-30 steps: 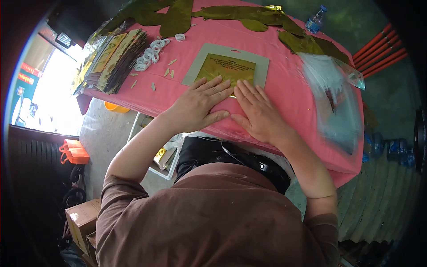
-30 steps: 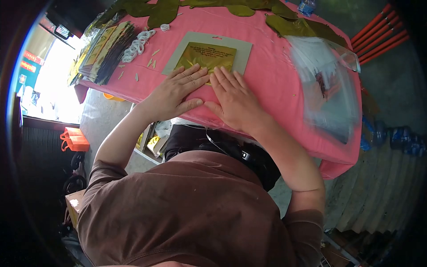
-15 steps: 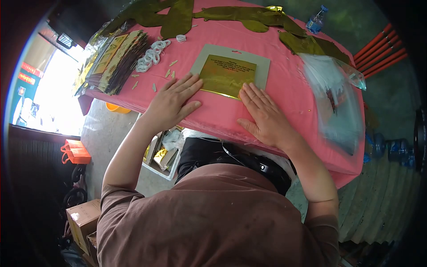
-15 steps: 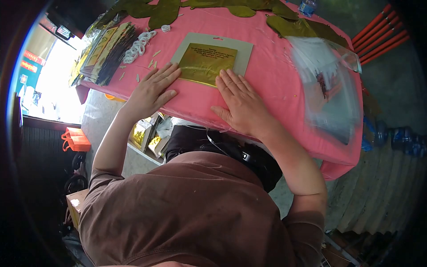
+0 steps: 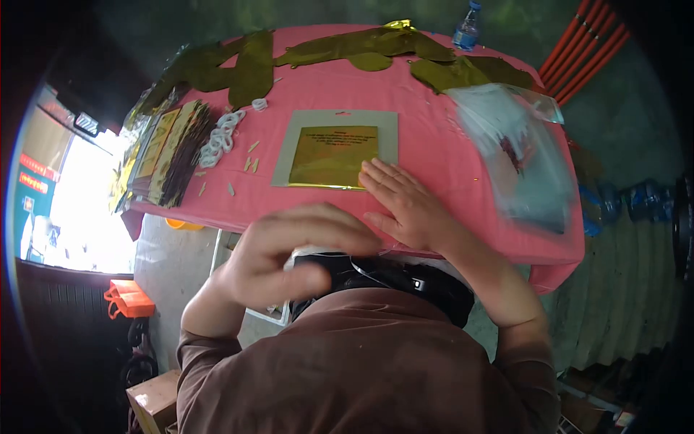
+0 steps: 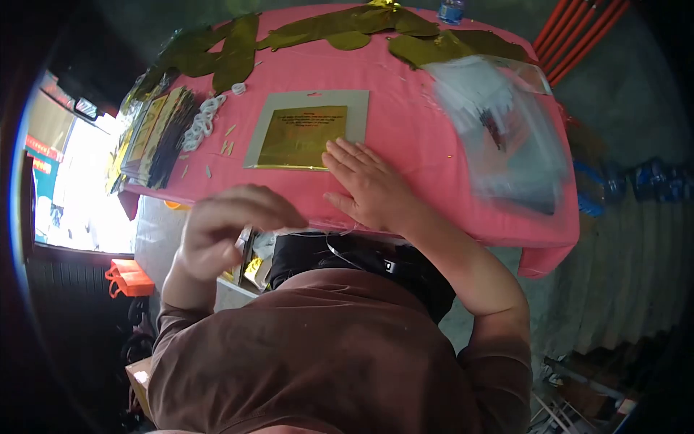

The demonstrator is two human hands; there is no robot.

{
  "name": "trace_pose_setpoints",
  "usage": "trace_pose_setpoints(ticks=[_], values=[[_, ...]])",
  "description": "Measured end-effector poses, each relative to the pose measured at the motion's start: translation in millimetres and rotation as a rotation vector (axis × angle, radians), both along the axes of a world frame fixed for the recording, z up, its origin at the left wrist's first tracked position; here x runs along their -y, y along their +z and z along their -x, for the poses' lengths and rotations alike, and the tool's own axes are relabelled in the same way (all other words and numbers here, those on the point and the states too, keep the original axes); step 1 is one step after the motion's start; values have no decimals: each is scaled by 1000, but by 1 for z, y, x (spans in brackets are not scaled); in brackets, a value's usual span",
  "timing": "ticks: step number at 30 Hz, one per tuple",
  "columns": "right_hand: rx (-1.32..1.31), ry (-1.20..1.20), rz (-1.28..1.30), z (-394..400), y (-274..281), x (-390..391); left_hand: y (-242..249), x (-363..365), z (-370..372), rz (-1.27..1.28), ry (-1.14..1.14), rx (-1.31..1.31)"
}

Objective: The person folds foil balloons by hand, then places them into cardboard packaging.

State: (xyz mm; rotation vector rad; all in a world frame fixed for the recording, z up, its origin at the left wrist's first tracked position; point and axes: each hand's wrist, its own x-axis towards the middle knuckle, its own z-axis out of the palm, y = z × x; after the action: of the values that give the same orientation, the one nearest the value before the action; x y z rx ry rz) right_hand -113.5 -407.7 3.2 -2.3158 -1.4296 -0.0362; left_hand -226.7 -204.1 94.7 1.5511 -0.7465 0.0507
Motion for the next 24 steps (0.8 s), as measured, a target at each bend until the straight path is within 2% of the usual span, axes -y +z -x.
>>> trace_pose_setpoints(ticks=[3, 7, 12, 24], values=[[-7, 1, -9, 0, -1, -1, 34, 33, -5, 455, -505, 15], [-21, -2, -35, 0, -2, 0, 51, 74, 5, 706, -808, -37], [-17, -14, -57, 0, -5, 0, 53, 87, 12, 787, -916, -54], [-21, -14, -78, 0, -6, 2, 52, 69, 18, 818, -886, -61]])
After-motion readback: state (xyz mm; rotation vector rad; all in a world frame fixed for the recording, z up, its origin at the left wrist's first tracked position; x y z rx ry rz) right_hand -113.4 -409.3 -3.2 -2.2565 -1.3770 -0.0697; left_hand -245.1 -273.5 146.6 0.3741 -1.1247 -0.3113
